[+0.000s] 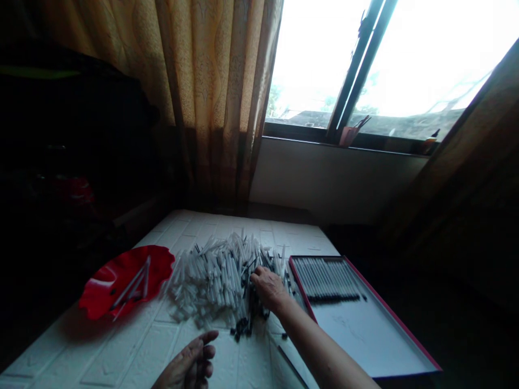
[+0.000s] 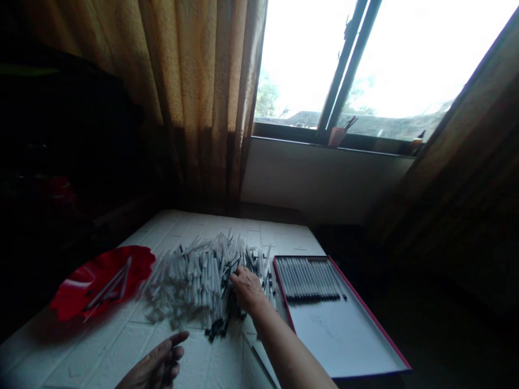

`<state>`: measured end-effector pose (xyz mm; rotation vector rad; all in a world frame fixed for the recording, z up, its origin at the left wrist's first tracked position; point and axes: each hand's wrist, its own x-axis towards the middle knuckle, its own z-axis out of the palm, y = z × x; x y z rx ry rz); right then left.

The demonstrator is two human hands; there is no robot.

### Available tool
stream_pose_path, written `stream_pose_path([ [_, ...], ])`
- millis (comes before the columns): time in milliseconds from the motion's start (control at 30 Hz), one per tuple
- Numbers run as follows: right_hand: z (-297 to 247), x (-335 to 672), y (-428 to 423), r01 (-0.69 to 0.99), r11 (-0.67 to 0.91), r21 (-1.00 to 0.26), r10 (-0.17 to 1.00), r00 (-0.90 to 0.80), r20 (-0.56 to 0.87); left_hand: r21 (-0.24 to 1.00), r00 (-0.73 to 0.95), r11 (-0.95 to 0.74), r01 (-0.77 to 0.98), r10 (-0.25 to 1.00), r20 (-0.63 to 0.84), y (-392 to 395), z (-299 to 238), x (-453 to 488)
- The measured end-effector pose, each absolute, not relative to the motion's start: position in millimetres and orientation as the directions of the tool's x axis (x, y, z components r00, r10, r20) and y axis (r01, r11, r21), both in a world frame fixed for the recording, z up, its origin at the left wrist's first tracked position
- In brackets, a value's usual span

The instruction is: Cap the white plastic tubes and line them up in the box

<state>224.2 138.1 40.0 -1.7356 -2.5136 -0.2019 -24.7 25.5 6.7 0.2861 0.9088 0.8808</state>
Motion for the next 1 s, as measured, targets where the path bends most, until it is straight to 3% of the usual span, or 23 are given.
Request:
stream_pose_path([
  [167,30.9,230.7,140.3,0.883,0.460,0.093,0.860,-0.469,0.201,0.571,0.286,0.602,-0.559,0.786,-0.549,25.5,5.8,-22.7],
  [367,32.2,240.4,132.5,0.855,0.518,0.031,0.762,-0.477,0.437,0.574,0.297,0.603,-0.554,0.787,-0.541,25.3,7.2,-23.5],
  [567,45.6,245.4,84.1,0.865,0.475,-0.160,0.651,-0.223,0.725,0.580,0.311,0.602,-0.549,0.791,-0.526,25.2,6.5,-24.0],
  [733,24.5,243.8,24.4,0.800,0.410,-0.438,0.610,0.116,0.784,0.660,0.309,0.575,-0.483,0.818,-0.485,23.6,3.8,-21.4],
  [867,-10.1,244.8,3.6,0.760,0.389,-0.520,0.642,0.180,0.745,0.878,0.320,0.436,-0.199,0.876,-0.362,34.3,2.7,-3.0],
  [933,-24.3,247.5,2.2,0.754,0.404,-0.518,0.649,0.163,0.743,0.967,0.302,0.251,0.051,0.919,-0.254,42.5,11.1,14.5],
  [1000,-34.1,250.4,3.4,0.760,0.416,-0.499,0.660,0.125,0.741,0.923,0.302,-0.037,0.382,0.949,-0.088,50.0,25.3,34.9],
])
